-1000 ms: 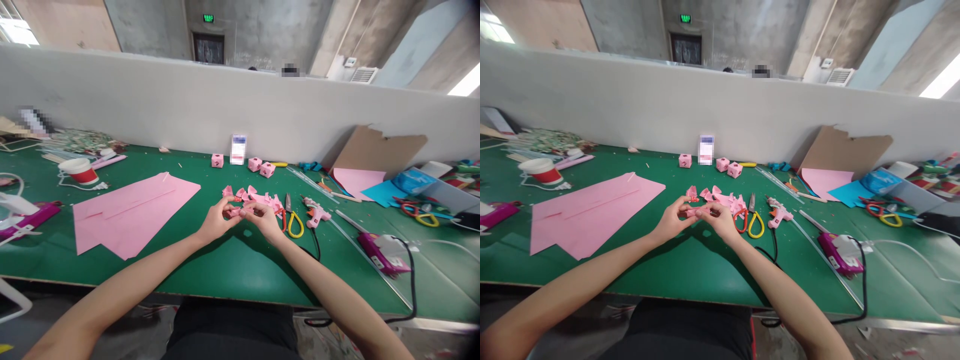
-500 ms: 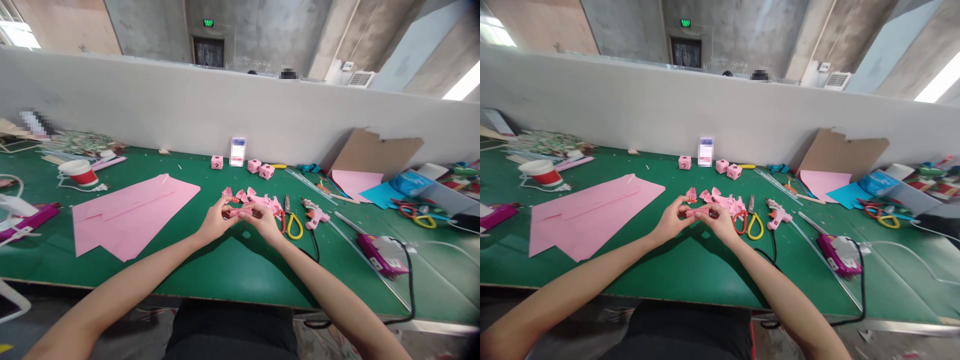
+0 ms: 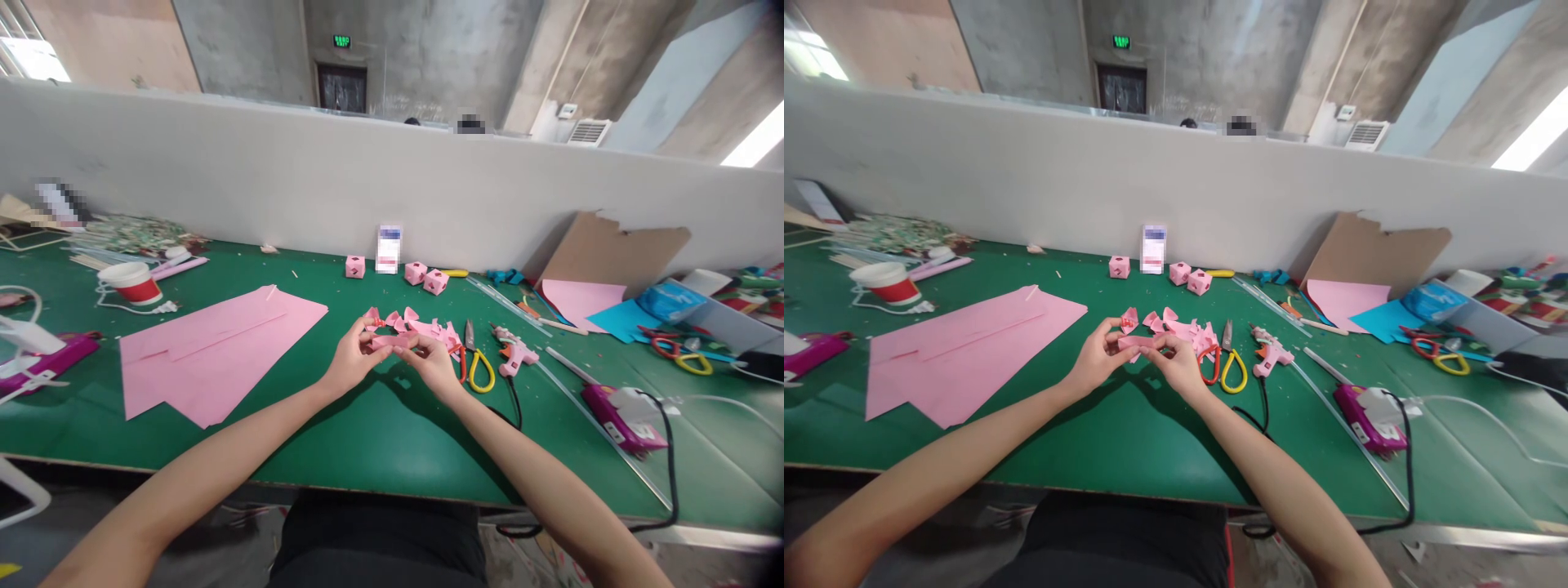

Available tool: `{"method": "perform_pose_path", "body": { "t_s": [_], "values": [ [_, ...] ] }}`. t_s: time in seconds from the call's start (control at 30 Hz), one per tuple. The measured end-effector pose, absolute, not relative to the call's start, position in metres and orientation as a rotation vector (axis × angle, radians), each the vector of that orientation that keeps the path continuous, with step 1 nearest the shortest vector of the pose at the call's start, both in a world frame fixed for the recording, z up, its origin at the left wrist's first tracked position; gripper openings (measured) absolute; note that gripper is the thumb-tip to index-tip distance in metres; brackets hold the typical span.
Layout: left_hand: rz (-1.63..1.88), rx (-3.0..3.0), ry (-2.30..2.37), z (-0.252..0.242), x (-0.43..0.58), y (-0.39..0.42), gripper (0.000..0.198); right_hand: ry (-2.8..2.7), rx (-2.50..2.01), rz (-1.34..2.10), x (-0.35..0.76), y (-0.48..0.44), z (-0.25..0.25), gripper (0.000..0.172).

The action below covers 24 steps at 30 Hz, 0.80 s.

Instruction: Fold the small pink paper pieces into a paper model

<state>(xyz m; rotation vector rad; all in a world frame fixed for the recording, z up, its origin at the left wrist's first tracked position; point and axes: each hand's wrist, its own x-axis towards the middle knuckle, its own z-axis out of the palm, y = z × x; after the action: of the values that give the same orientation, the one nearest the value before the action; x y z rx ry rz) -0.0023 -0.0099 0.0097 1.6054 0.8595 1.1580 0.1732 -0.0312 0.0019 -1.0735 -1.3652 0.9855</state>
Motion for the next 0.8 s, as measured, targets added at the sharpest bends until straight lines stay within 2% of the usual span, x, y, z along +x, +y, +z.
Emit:
{"method": "perform_pose_path", "body": {
  "t_s": [0.37, 0.8],
  "values": [
    [1.17, 1.638, 0.945, 0.0103, -0.005, -0.0067, 0.052, -1.379, -1.081, 0.998, 0.1719, -0.0285, -0.0027, 0.039],
    [1.143, 1.647, 0.877, 0.0108, -0.0039, -0.0061, 0.048, -1.522, -1.156, 0.829, 0.1741, -0.0301, -0.0006, 0.033]
  ]
}}
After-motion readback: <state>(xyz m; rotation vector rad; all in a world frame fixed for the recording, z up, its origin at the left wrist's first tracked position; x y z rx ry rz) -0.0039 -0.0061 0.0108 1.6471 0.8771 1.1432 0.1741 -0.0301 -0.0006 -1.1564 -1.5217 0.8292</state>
